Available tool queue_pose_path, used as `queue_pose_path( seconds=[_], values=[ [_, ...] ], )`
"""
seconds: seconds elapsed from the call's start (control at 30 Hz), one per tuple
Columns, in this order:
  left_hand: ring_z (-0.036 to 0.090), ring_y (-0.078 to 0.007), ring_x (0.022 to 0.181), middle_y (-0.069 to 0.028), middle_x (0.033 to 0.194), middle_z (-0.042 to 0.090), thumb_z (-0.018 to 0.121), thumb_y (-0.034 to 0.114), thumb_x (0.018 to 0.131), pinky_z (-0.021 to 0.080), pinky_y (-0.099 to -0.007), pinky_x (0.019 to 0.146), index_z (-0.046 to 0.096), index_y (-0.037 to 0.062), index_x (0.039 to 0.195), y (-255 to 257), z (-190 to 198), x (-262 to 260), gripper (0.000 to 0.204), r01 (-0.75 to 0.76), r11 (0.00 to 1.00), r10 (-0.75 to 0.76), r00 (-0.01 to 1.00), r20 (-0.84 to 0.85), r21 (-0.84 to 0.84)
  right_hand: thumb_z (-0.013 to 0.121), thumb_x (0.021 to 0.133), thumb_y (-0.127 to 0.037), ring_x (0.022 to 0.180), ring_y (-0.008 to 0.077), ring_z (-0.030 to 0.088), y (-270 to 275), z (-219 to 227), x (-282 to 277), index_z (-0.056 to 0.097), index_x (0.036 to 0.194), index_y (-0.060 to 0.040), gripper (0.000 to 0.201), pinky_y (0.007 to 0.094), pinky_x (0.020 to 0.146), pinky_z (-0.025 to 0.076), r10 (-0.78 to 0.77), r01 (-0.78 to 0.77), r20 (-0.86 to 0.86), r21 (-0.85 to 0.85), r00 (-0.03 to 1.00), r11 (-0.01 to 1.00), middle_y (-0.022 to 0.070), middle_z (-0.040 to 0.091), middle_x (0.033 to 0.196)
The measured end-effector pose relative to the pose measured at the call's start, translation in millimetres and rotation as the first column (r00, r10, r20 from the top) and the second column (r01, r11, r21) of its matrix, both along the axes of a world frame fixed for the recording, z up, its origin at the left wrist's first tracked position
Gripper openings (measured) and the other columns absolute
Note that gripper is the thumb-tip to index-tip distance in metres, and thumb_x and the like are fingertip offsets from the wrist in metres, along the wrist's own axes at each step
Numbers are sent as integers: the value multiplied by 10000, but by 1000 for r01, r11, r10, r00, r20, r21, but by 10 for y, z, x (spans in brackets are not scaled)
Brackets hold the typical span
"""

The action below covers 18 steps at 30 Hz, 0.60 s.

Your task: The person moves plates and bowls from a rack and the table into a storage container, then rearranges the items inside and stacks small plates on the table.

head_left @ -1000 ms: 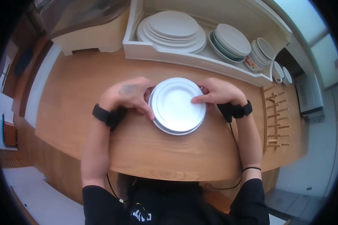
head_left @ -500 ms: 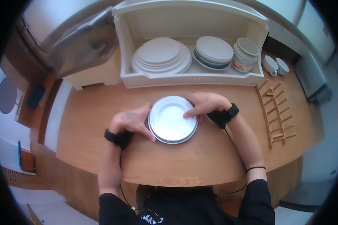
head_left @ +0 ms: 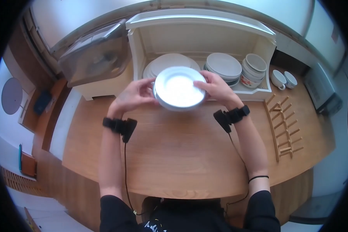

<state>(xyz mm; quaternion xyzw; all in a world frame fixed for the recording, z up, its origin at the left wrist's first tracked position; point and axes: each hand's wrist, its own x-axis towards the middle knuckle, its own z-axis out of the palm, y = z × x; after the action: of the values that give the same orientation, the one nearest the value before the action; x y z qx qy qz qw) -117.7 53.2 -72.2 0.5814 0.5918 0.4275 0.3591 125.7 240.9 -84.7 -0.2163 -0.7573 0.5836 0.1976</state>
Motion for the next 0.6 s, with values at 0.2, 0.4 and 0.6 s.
queue_pose_path(
  seconds=[0.2,0.4,0.6],
  values=[
    [622,-145,914,-60,1032,675,726,114,777,489,-284,894,574,-75,1320,675,4,-381,595,-117,993,115,991,-75,-22,636,903,-170,749,191,720,409,-27,-638,564,1241,108,443,299,574,621,-142,148,-120,37,983,988,169,693,1004],
    [651,-228,968,-144,1039,702,628,289,804,478,-328,883,673,-70,1157,1154,116,-450,506,-388,911,319,878,-358,-141,643,865,-191,642,252,722,670,-130,-988,588,1137,142,434,334,577,609,-234,239,-51,125,971,963,233,706,966],
    [694,-380,937,-303,960,703,628,310,769,509,-410,871,692,-133,1002,1291,150,-302,505,-498,862,336,705,-624,-98,657,839,-277,661,331,719,692,-113,-1023,629,1056,124,457,418,679,587,-292,267,33,319,956,910,262,702,795]
  ],
)
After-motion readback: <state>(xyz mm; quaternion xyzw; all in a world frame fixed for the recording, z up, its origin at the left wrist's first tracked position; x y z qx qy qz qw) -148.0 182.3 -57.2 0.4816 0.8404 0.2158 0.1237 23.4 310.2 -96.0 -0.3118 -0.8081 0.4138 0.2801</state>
